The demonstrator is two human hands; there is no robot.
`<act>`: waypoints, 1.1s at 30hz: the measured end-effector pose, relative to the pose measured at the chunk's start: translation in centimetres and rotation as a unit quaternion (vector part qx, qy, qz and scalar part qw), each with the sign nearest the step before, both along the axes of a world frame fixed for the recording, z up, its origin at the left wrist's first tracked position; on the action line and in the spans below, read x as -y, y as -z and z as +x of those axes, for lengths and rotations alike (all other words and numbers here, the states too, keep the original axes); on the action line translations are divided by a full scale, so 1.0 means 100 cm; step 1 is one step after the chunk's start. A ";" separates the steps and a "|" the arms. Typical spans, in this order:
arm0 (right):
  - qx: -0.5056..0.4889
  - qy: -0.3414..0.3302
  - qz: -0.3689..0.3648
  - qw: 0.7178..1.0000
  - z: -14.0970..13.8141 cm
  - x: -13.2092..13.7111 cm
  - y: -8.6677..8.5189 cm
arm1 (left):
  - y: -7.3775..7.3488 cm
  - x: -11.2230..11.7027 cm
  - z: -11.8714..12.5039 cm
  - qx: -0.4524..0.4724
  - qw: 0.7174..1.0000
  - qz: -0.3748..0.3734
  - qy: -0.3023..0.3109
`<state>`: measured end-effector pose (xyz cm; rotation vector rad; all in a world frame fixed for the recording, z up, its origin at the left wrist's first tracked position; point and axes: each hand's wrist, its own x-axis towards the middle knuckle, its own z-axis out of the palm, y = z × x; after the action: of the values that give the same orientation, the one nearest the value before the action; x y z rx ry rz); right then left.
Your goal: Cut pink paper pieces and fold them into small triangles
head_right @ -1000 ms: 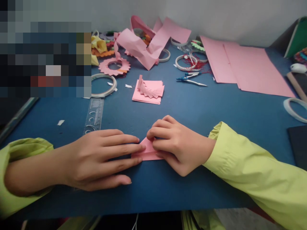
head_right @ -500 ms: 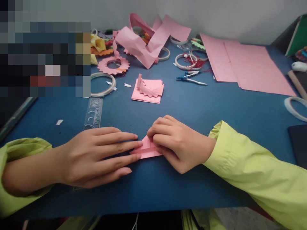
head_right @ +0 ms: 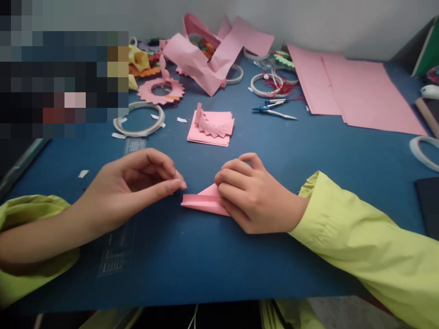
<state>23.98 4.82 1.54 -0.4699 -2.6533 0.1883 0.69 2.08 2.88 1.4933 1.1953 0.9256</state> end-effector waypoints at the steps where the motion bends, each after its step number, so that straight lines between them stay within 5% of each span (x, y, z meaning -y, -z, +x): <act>1: -0.006 0.016 0.017 1.000 0.000 0.000 0.001 | 0.000 0.000 0.000 0.014 1.000 -0.013 0.010; 6: -0.004 0.036 0.037 0.999 0.000 0.000 0.003 | 0.000 0.001 -0.001 0.053 0.997 -0.036 0.038; 28: -0.003 0.039 0.028 0.999 0.000 0.001 0.002 | 0.000 0.003 -0.005 -0.056 0.988 0.123 0.074; 31: -0.006 0.037 0.022 0.999 -0.001 0.000 0.002 | 0.004 0.002 -0.009 -0.145 0.946 0.262 0.125; 33: -0.010 0.039 0.021 0.999 -0.001 0.000 0.002 | 0.007 0.001 -0.011 -0.223 0.875 0.388 0.185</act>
<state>23.89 4.79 1.34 -0.5551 -2.6093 0.1119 -0.38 1.98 2.22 2.5922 0.7961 0.8525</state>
